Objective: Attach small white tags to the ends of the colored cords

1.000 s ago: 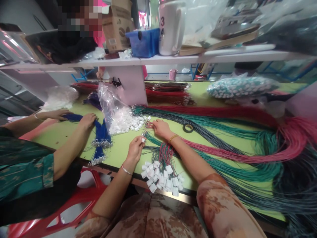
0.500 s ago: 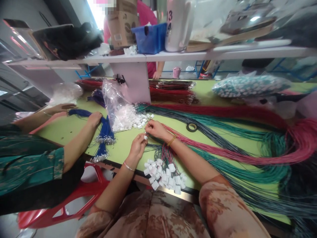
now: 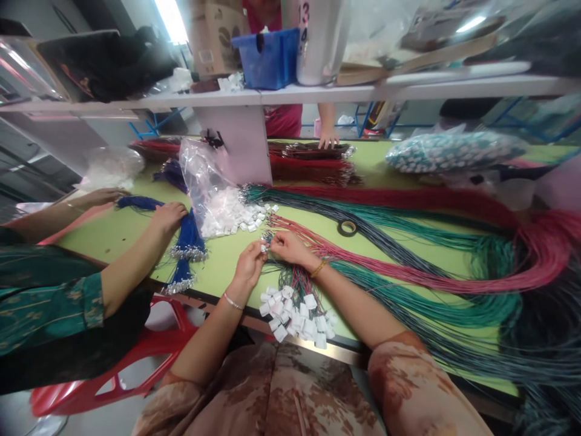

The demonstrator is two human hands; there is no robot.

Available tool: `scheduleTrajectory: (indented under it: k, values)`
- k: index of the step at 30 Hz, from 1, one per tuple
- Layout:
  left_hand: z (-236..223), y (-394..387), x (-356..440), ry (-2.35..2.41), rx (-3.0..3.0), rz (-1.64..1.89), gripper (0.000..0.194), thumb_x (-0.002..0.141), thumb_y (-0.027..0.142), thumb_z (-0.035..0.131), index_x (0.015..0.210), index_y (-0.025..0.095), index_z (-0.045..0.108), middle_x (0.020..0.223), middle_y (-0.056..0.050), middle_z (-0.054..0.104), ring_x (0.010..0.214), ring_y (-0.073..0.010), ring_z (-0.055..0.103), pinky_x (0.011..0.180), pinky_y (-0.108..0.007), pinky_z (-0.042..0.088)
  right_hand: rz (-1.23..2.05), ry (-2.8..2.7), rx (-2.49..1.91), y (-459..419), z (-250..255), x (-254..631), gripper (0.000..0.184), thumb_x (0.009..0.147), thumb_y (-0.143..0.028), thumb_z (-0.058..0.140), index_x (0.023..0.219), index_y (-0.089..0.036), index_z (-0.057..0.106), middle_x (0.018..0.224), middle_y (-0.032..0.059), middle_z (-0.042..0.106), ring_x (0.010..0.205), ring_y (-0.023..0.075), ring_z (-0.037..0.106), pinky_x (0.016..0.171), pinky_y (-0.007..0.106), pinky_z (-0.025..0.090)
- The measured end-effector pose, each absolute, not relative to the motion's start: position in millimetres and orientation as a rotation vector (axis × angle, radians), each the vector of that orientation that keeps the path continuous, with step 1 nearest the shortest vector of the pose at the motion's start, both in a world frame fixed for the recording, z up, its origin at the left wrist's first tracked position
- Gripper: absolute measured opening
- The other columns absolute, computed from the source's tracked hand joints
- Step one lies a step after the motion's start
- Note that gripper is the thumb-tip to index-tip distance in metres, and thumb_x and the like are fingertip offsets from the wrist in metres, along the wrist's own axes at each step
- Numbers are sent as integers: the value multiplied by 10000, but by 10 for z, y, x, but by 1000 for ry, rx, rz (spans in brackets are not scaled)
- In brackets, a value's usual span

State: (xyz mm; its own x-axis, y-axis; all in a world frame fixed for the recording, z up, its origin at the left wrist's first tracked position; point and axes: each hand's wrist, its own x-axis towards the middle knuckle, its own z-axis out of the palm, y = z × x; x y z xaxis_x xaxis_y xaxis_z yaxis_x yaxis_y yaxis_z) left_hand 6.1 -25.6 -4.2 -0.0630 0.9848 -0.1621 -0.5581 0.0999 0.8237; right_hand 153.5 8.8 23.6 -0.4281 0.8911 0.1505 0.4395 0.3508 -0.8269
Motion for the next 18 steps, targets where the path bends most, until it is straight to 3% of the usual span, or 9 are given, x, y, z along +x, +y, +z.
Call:
scheduleTrajectory:
  k: [10, 15, 18]
  values:
    - [-75, -255, 100, 964, 632, 1420, 274, 625, 322, 788, 785, 116, 707, 672, -18, 608, 575, -75, 469, 561, -219, 354, 510, -2352, -1122, -24, 356, 1528, 169, 858, -224, 458, 730, -150, 539, 731, 52, 593, 653, 131, 438, 619, 247, 277]
    - [-88, -242, 99, 1034, 717, 1379, 256, 676, 359, 756, 755, 122, 697, 603, -3, 566, 528, -76, 431, 535, -223, 334, 531, -2344, -1172, 6, 275, 1526, 184, 854, -242, 480, 710, -148, 546, 690, 42, 575, 624, 128, 414, 609, 253, 271]
    - [40, -353, 122, 1147, 873, 1466, 220, 739, 369, 709, 782, 153, 698, 619, -11, 561, 582, -114, 479, 577, -246, 378, 727, -2282, -1051, 94, 306, 1594, 212, 864, -270, 473, 713, -145, 556, 685, 19, 566, 630, 119, 430, 613, 236, 304]
